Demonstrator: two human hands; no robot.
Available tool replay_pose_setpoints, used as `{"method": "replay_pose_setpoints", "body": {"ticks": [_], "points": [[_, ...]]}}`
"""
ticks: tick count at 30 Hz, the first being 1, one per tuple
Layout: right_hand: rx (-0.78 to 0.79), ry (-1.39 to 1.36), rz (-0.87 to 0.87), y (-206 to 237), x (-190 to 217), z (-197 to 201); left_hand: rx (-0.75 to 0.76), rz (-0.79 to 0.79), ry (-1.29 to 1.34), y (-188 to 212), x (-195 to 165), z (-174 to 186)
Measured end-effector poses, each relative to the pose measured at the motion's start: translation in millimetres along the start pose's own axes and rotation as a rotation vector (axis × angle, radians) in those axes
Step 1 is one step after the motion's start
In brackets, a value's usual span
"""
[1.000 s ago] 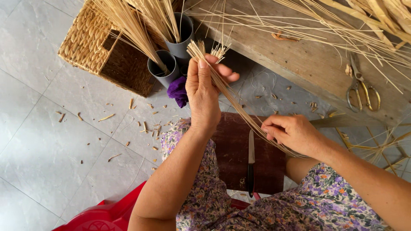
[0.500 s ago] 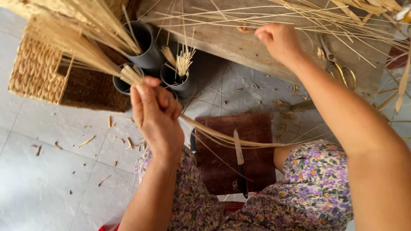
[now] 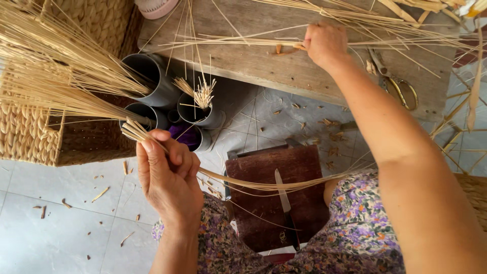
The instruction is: The person sits on a red plastic chair and prepares thin bamboo strips. They sort and align strips from a bundle, pull individual strips from containers, trim the ends with scissors, and scrape or cut strips against a small knife resting on a wooden board, gathering the processed strips in one hand.
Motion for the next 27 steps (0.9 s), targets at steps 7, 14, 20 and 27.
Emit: {"method": "replay_pose_setpoints", "body": {"ticks": [7, 14, 20, 27], "points": [[-0.043, -0.187, -0.003, -7.9, -17.8, 8.0, 0.003, -0.001, 0.03, 3.7, 1.4, 1.0], [-0.333, 0.062, 0.132, -6.0, 11.6, 18.3, 0.052, -0.083, 0.025, 9.3, -3.7, -12.5], [-0.072, 0.049, 0.032, -2.9, -11.8, 14.7, 0.086, -0.063, 0.045, 10.6, -1.5, -6.3], [-0.07, -0.175, 0.132, 17.3, -27.4, 71.9, 0.072, 0.001, 0.048, 14.4, 3.1, -0.4]]}}
Point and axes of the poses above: each hand's wrist, its own y-axis away from the middle knuckle, its own z-axis out of the back of the hand, x = y × z, the point moved 9 cm from there along -y, towards the middle knuckle, and after that the axes turned 1 degree about z, right-handed, at the moved point
